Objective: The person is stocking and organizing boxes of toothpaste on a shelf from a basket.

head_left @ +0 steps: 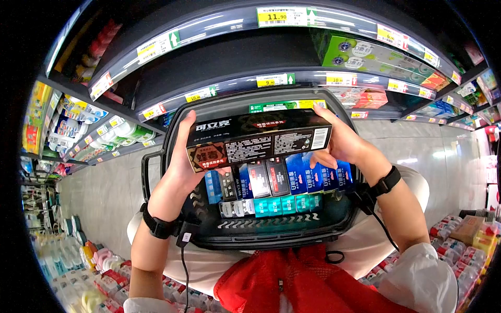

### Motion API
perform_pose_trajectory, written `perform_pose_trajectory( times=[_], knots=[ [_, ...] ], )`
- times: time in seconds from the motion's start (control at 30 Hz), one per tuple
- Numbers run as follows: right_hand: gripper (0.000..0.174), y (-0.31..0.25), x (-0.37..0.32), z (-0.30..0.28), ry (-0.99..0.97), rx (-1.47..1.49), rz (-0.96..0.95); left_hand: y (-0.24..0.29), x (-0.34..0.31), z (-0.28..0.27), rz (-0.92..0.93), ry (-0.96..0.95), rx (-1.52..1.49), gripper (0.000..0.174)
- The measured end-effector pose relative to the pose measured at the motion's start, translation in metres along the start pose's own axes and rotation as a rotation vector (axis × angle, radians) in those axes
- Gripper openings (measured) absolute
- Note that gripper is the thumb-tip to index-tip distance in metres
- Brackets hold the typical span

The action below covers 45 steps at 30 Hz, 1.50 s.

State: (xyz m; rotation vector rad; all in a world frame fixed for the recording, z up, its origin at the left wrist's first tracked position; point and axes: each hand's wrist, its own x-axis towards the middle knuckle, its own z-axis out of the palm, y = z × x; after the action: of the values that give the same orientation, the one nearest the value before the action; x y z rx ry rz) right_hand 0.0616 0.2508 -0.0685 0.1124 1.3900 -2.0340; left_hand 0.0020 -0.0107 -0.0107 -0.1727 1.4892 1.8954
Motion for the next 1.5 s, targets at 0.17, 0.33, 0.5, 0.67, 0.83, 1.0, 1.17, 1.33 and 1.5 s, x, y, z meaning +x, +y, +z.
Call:
perform_pose_trajectory(
  times=[0.17,0.33,0.5,0.67,0.83,1.0,1.17,1.33,1.5],
  knots=[
    [0.074,0.002,0.0,-0.003,-0.073,0.032,0.01,-0.002,0.001,-0.005,-0.02,-0.075,0.001,0.06],
    [0.07,0.006,0.001,-0.008,-0.17,0.059,-0.04,-0.003,0.001,-0.006,-0.001,-0.034,-0.01,0.06],
    [0.054,-0.008,-0.002,0.014,0.111,0.074,-0.094,0.013,-0.005,-0.015,0.042,-0.131,0.225,0.062],
    [0.045,-0.01,0.002,-0.002,0.022,0.089,-0.304,0.014,-0.005,-0.017,0.162,-0.061,0.293,0.054],
    [0.044,-0.006,0.012,-0.005,0.162,0.032,-0.361,0.005,0.001,-0.027,0.23,-0.058,0.395,0.052],
    [0.042,-0.003,0.011,0.007,0.24,-0.044,-0.424,0.004,0.003,-0.025,0.722,-0.12,1.202,0.052],
    [0.05,-0.003,0.006,0.007,0.336,-0.152,-0.501,0.003,0.017,-0.037,0.566,0.045,0.997,0.052],
    [0.046,-0.023,-0.005,-0.006,0.341,-0.041,-0.556,0.016,0.072,-0.047,0.79,0.174,0.98,0.05],
    [0.046,-0.027,-0.004,-0.009,0.274,0.005,-0.576,0.049,0.151,-0.033,0.82,0.261,1.194,0.048]
  ],
)
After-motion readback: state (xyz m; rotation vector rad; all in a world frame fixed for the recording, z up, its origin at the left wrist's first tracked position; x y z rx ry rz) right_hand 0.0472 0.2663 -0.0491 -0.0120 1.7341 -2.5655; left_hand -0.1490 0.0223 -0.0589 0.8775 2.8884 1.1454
